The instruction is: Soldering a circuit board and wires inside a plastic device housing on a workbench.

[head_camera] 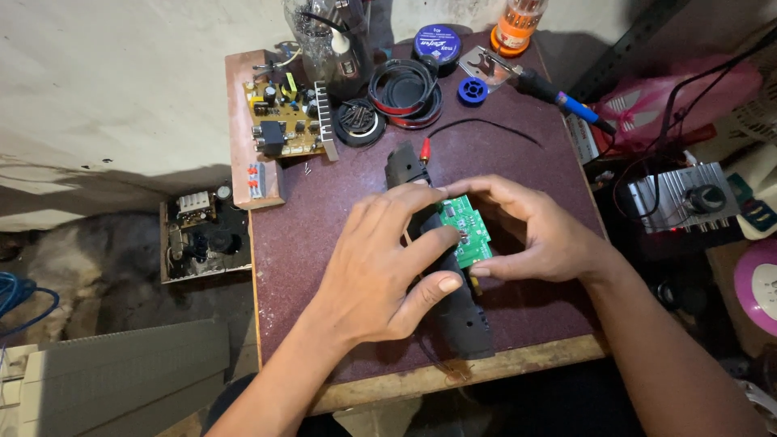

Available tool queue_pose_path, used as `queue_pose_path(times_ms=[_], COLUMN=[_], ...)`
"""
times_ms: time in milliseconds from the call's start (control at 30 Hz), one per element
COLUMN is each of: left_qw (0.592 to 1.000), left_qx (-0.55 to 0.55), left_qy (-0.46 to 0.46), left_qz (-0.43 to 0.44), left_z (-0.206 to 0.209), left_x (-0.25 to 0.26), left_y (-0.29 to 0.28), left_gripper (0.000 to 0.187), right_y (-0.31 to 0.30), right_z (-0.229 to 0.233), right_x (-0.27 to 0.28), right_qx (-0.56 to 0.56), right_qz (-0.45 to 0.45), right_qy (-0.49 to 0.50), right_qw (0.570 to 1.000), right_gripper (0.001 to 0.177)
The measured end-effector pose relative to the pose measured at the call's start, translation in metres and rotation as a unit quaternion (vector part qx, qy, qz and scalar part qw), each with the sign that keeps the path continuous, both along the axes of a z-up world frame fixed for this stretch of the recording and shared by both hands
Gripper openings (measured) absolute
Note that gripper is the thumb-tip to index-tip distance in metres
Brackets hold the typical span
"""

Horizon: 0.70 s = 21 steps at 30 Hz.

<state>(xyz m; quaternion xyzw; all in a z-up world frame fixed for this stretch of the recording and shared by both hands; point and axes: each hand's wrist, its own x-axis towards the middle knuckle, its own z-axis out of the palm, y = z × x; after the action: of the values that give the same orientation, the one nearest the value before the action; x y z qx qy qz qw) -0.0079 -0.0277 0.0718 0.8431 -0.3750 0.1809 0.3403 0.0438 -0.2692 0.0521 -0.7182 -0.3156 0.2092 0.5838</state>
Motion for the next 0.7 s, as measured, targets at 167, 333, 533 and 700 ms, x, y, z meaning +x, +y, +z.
queue_pose_path(times_ms=[167, 333, 533, 700], left_qw=[1.0, 1.0, 1.0, 0.999], left_qx=[0.01, 0.007, -0.002, -0.02], left_qy=[-0.006, -0.003, 0.016, 0.041], left_qz=[0.012, 0.016, 0.011, -0.005], left_z=[-0.0006, -0.0007, -0.0017, -0.0014], left_x=[-0.0001, 0.0001, 0.0, 0.0004], left_y=[-0.0011, -0.0014, -0.0007, 0.0006], left_gripper=[0.06, 0.062, 0.061, 0.052], right_y=[-0.0011, -0.0007, -0.0007, -0.0007], right_z=[0.0002, 0.0015, 0.0011, 0.0025], right_x=[-0.0008, -0.0013, -0.0011, -0.0011], right_qx=[-0.016, -0.013, -0.019, -0.023], right_qz=[-0.01, -0.014, -0.016, -0.016], right_qy=[0.011, 0.032, 0.024, 0.013], right_qw=[1.0, 0.999, 0.999, 1.0], right_gripper=[0.081, 0.082, 0.082, 0.081])
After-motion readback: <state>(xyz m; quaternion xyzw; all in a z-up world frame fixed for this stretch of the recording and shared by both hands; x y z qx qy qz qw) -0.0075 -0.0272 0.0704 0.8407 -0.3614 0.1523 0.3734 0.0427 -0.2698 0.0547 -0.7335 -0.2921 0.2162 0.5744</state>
